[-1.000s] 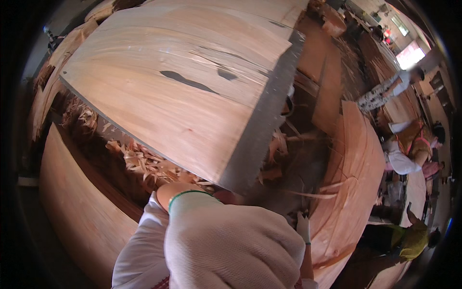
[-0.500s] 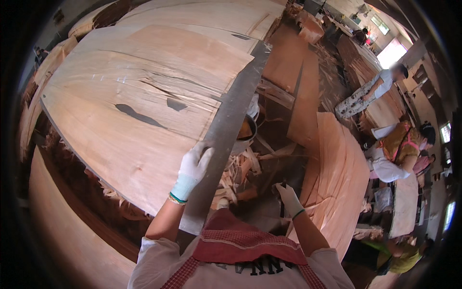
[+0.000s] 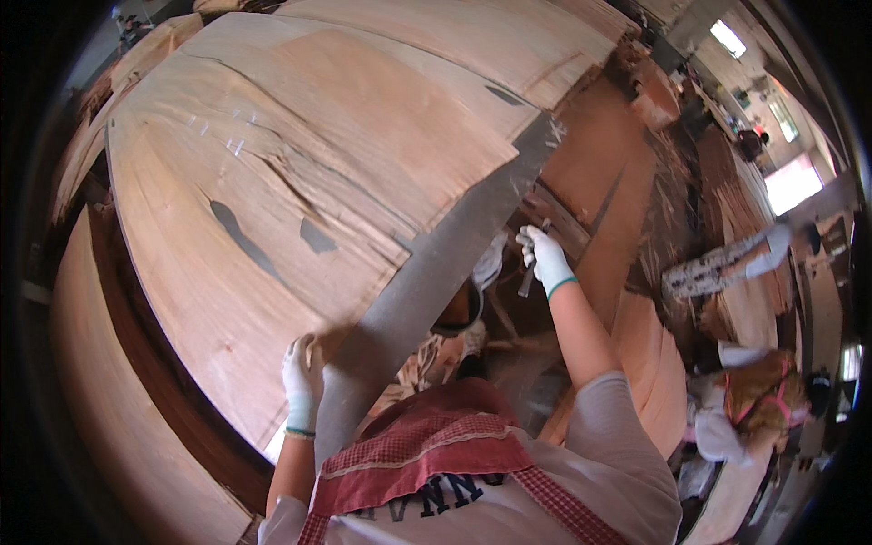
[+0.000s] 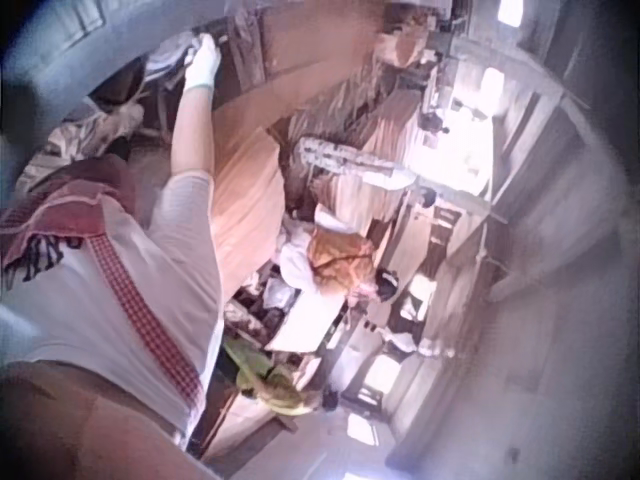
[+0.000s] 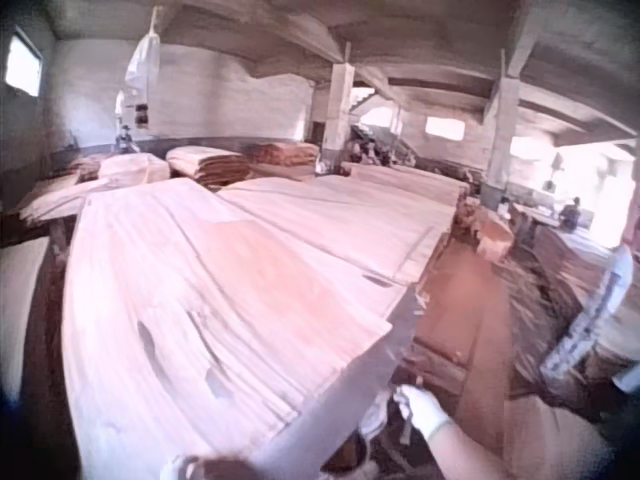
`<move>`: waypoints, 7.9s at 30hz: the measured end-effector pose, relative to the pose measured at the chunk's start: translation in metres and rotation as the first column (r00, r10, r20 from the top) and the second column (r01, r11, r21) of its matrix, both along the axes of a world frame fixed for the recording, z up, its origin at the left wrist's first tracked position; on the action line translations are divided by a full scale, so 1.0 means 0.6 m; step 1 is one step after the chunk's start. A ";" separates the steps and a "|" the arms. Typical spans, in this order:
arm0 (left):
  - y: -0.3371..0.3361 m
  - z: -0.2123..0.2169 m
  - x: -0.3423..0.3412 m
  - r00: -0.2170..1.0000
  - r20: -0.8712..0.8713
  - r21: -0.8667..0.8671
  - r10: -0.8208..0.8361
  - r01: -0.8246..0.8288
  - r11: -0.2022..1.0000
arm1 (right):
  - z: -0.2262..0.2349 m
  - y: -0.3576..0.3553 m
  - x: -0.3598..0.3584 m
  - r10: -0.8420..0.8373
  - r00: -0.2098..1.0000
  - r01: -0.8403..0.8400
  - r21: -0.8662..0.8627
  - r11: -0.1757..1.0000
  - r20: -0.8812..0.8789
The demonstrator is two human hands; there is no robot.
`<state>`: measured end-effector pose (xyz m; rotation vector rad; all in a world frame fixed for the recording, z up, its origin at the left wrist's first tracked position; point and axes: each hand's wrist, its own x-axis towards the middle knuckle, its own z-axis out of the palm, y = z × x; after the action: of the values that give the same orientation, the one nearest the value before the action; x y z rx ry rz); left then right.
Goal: The person handles large sheets of wood veneer, aligning them on a metal surface, smoothing them by hand, and using a knife to trim edges and cut specific shapes from the material.
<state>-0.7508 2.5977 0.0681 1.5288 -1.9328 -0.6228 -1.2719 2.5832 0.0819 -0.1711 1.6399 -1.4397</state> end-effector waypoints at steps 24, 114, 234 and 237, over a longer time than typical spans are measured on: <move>-0.017 -0.079 -0.177 0.350 0.599 -0.076 0.720 -0.870 0.487 | -0.149 -0.591 -0.418 -0.051 0.996 0.061 0.141 0.988 -0.074; -0.283 0.030 0.012 0.202 -0.721 0.604 0.663 -0.286 0.744 | -0.007 -0.161 0.297 0.702 0.657 -0.747 0.111 0.655 0.275; 0.131 0.119 0.669 0.994 0.113 -0.042 0.000 0.005 0.999 | -0.029 0.114 0.876 0.155 0.973 -0.169 -0.074 0.983 -0.173; 0.049 0.123 0.730 0.986 0.155 0.020 -0.068 0.066 0.998 | 0.008 0.092 0.966 0.285 0.895 -0.289 0.041 0.957 -0.342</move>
<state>-0.3126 2.6269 0.1422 1.5678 -2.1084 -0.5612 -0.6925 2.6386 0.0866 -0.6792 1.7958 -1.2378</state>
